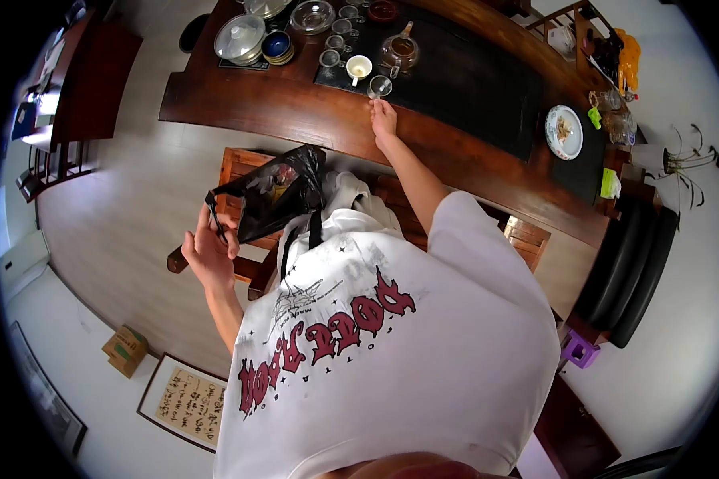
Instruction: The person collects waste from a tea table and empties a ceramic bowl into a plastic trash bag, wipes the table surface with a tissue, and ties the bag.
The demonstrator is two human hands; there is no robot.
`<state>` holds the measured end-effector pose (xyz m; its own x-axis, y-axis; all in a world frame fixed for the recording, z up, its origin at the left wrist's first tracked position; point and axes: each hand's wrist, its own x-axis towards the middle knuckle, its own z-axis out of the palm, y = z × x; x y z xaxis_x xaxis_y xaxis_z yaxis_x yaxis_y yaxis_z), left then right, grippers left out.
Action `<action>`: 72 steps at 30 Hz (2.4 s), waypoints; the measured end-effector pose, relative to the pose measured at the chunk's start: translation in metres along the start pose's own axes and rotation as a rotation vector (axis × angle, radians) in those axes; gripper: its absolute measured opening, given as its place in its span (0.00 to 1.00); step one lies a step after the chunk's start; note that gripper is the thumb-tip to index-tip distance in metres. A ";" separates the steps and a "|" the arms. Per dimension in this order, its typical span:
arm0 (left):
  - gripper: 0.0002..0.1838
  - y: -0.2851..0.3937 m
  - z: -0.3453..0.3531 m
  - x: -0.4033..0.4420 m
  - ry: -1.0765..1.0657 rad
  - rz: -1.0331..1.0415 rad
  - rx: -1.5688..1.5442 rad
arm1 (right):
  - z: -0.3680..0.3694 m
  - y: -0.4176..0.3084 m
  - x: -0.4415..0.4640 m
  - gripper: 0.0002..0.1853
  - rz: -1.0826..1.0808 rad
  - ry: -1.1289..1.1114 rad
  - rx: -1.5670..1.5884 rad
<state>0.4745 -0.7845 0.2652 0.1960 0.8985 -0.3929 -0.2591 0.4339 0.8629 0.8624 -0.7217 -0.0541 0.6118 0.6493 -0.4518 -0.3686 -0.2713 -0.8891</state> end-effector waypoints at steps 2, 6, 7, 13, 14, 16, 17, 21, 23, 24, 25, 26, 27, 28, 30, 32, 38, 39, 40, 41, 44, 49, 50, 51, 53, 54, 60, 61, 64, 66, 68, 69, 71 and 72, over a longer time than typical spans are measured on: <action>0.49 -0.001 0.000 0.001 0.003 -0.013 0.011 | 0.003 0.008 0.015 0.12 -0.005 0.037 -0.045; 0.49 0.001 0.004 -0.001 0.018 -0.029 0.041 | 0.010 0.020 0.041 0.12 -0.063 0.121 -0.199; 0.49 0.000 0.004 -0.001 0.021 -0.032 0.039 | 0.011 0.024 0.049 0.12 -0.063 0.130 -0.199; 0.49 -0.003 0.004 0.004 0.047 -0.045 0.026 | 0.006 0.016 0.059 0.13 -0.021 0.125 -0.229; 0.49 -0.003 0.004 0.005 0.049 -0.045 0.022 | 0.007 0.013 0.060 0.13 -0.008 0.114 -0.209; 0.49 -0.003 0.006 0.007 0.053 -0.050 0.028 | 0.007 0.016 0.064 0.13 0.019 0.089 -0.169; 0.48 -0.003 0.006 0.008 0.057 -0.055 0.032 | 0.007 0.017 0.066 0.12 0.020 0.083 -0.165; 0.48 -0.003 0.008 0.014 0.050 -0.062 0.025 | 0.011 0.015 0.068 0.13 0.045 0.073 -0.129; 0.49 -0.002 0.011 0.018 0.083 -0.073 0.021 | 0.010 0.011 0.067 0.12 0.064 0.073 -0.119; 0.48 -0.002 0.011 0.020 0.068 -0.070 0.015 | 0.010 0.009 0.066 0.12 0.069 0.071 -0.121; 0.48 -0.002 0.011 0.022 0.053 -0.066 0.010 | 0.010 0.007 0.066 0.11 0.075 0.068 -0.123; 0.48 -0.002 0.011 0.025 0.039 -0.061 0.004 | 0.010 0.005 0.066 0.11 0.082 0.073 -0.091; 0.48 -0.001 0.012 0.027 0.039 -0.059 0.011 | 0.010 0.004 0.066 0.11 0.090 0.078 -0.060; 0.48 -0.002 0.012 0.028 0.040 -0.058 0.017 | 0.010 0.003 0.065 0.11 0.099 0.083 -0.030; 0.49 -0.003 0.014 0.030 0.040 -0.061 0.018 | 0.005 0.003 0.062 0.12 0.102 0.142 -0.070; 0.49 -0.003 0.013 0.033 0.038 -0.066 0.012 | 0.001 0.001 0.062 0.13 -0.043 0.258 -0.195; 0.48 -0.006 0.015 0.040 -0.021 -0.078 0.019 | -0.015 -0.023 0.089 0.15 -0.385 0.418 -0.352; 0.48 -0.006 0.017 0.041 -0.017 -0.085 0.023 | -0.014 -0.024 0.101 0.15 -0.318 0.398 -0.305; 0.48 -0.006 0.019 0.042 -0.015 -0.092 0.029 | -0.014 -0.022 0.115 0.16 -0.252 0.379 -0.255; 0.49 -0.005 0.021 0.044 -0.016 -0.098 0.037 | -0.015 -0.018 0.127 0.16 -0.212 0.329 -0.244; 0.49 -0.004 0.025 0.045 -0.019 -0.092 0.038 | -0.019 -0.025 0.132 0.17 -0.092 0.179 -0.202; 0.49 -0.002 0.029 0.046 -0.022 -0.102 0.051 | -0.012 -0.049 0.121 0.11 -0.009 0.084 0.021; 0.50 -0.002 0.030 0.047 -0.028 -0.105 0.051 | -0.012 -0.057 0.118 0.10 0.036 0.069 0.024; 0.50 -0.003 0.031 0.047 -0.020 -0.105 0.051 | -0.014 -0.062 0.116 0.10 0.059 0.043 0.033; 0.50 -0.004 0.032 0.048 -0.005 -0.107 0.053 | -0.017 -0.071 0.111 0.12 0.104 -0.006 0.052; 0.49 -0.004 0.032 0.049 -0.020 -0.106 0.050 | -0.017 -0.070 0.113 0.12 0.100 -0.006 0.074; 0.47 -0.004 0.029 0.051 -0.040 -0.101 0.049 | -0.027 -0.075 0.127 0.15 0.081 0.078 0.070; 0.47 -0.004 0.031 0.051 -0.050 -0.100 0.046 | -0.030 -0.075 0.130 0.15 0.059 0.101 0.030; 0.46 -0.003 0.029 0.052 -0.072 -0.098 0.040 | -0.041 -0.074 0.134 0.16 -0.019 0.142 -0.028; 0.47 -0.002 0.028 0.053 -0.081 -0.094 0.044 | -0.049 -0.080 0.130 0.17 -0.046 0.155 -0.064; 0.47 0.001 0.029 0.054 -0.084 -0.089 0.052 | -0.058 -0.099 0.115 0.15 -0.037 0.106 -0.115; 0.47 0.003 0.030 0.054 -0.080 -0.089 0.060 | -0.063 -0.107 0.109 0.15 -0.055 0.088 -0.116; 0.48 0.006 0.031 0.052 -0.068 -0.088 0.069 | -0.077 -0.122 0.093 0.15 -0.102 0.007 -0.140; 0.48 0.004 0.030 0.051 -0.063 -0.091 0.065 | -0.085 -0.131 0.085 0.15 -0.125 -0.040 -0.174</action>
<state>0.5119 -0.7392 0.2587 0.2758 0.8488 -0.4511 -0.1759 0.5059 0.8444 1.0216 -0.6914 0.0179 0.6155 0.7126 -0.3367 -0.1627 -0.3032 -0.9389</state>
